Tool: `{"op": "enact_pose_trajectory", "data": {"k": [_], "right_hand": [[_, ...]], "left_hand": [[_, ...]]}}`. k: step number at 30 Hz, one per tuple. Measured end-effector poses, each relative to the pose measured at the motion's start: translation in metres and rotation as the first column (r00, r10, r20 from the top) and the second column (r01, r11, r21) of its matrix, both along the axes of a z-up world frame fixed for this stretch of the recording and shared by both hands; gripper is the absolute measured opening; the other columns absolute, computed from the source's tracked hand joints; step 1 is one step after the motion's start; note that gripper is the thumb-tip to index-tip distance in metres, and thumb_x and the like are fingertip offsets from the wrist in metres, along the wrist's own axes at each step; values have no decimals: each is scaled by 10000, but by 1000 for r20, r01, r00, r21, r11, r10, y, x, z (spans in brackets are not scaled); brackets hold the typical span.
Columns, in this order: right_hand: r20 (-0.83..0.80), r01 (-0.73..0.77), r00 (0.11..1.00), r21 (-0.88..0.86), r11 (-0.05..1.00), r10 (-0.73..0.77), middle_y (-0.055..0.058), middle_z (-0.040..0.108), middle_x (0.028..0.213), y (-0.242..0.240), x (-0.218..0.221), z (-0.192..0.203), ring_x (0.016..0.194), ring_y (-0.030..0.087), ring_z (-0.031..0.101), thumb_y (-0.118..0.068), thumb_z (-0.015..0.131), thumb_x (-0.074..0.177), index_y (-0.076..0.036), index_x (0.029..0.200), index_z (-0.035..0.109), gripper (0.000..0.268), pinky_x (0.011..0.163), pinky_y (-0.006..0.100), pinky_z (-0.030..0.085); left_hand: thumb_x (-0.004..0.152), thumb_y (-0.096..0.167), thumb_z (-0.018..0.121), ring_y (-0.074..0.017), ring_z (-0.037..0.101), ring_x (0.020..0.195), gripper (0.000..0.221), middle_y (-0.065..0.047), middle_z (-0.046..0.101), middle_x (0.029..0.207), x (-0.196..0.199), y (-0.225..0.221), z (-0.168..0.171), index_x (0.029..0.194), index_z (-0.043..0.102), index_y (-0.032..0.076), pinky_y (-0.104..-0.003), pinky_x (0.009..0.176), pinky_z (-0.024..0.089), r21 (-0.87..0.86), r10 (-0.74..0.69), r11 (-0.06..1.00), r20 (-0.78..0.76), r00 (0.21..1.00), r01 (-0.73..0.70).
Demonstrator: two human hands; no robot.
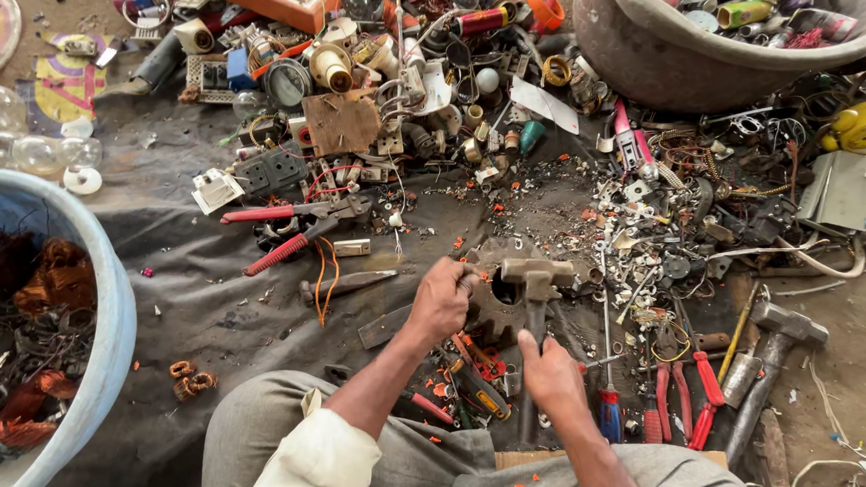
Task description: The person dismantles mechanical and electrical scrap parts using a hammer and by hand to extract components and wires.
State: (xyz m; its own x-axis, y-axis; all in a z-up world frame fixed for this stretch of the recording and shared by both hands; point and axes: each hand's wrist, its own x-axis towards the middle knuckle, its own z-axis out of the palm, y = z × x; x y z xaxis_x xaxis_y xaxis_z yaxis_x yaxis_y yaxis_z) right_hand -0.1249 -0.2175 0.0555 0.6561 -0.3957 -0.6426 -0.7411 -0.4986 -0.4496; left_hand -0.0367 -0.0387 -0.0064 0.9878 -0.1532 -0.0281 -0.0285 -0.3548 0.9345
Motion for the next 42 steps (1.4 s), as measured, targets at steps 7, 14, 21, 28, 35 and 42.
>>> {"op": "enact_pose_trajectory", "data": {"k": [7, 14, 21, 28, 35, 42], "right_hand": [[704, -153, 697, -43, 987, 139, 114, 715, 993, 5, -4, 10, 823, 153, 678, -211, 704, 932, -13, 1192, 698, 326, 696, 287, 584], [600, -129, 798, 263, 956, -58, 58, 750, 829, 10, -1, -2, 732, 130, 687, -132, 681, 963, 2, 1077, 738, 185, 665, 278, 587], [527, -94, 824, 490, 866, -208, 72, 734, 829, 5, 3, -12, 708, 136, 681, -130, 643, 980, 29, 1074, 679, 188, 639, 275, 594], [626, -147, 777, 295, 944, -74, 70, 710, 854, 12, 1, -12, 711, 128, 656, -154, 632, 994, -8, 1062, 657, 163, 617, 274, 572], [473, -58, 836, 581, 812, -278, 53, 695, 807, 6, 5, -15, 677, 130, 659, -175, 550, 1025, -42, 1064, 613, 152, 606, 277, 568], [461, -377, 824, 9, 926, 331, 97, 724, 838, 17, -1, 1, 762, 196, 672, -308, 652, 971, -34, 1097, 713, 308, 708, 364, 563]], "left_hand": [[991, 167, 638, -124, 660, 727, 183, -63, 730, 822, -23, -12, 18, 1056, 730, 24, -307, 664, 546, -293, -193, 951, -327, 925, 95], [1001, 141, 628, -109, 678, 746, 198, -47, 755, 842, -32, -16, 23, 1030, 726, -29, -292, 671, 568, -447, -315, 887, -407, 858, 114], [1009, 164, 628, -127, 673, 713, 223, -67, 740, 837, -33, -13, 30, 1040, 720, -36, -299, 657, 565, -575, -363, 817, -574, 734, -44], [1004, 173, 651, -123, 641, 704, 218, -64, 714, 836, -34, -13, 24, 1044, 725, -28, -303, 640, 545, -571, -379, 820, -590, 714, -37], [997, 164, 649, -138, 638, 682, 203, -64, 709, 816, -30, -12, 21, 1035, 716, -24, -321, 635, 552, -600, -368, 796, -577, 729, -74], [990, 185, 621, -126, 602, 688, 187, -49, 673, 793, 3, 24, 21, 970, 701, 17, -311, 622, 507, -389, 106, 875, -427, 898, -289]]}}
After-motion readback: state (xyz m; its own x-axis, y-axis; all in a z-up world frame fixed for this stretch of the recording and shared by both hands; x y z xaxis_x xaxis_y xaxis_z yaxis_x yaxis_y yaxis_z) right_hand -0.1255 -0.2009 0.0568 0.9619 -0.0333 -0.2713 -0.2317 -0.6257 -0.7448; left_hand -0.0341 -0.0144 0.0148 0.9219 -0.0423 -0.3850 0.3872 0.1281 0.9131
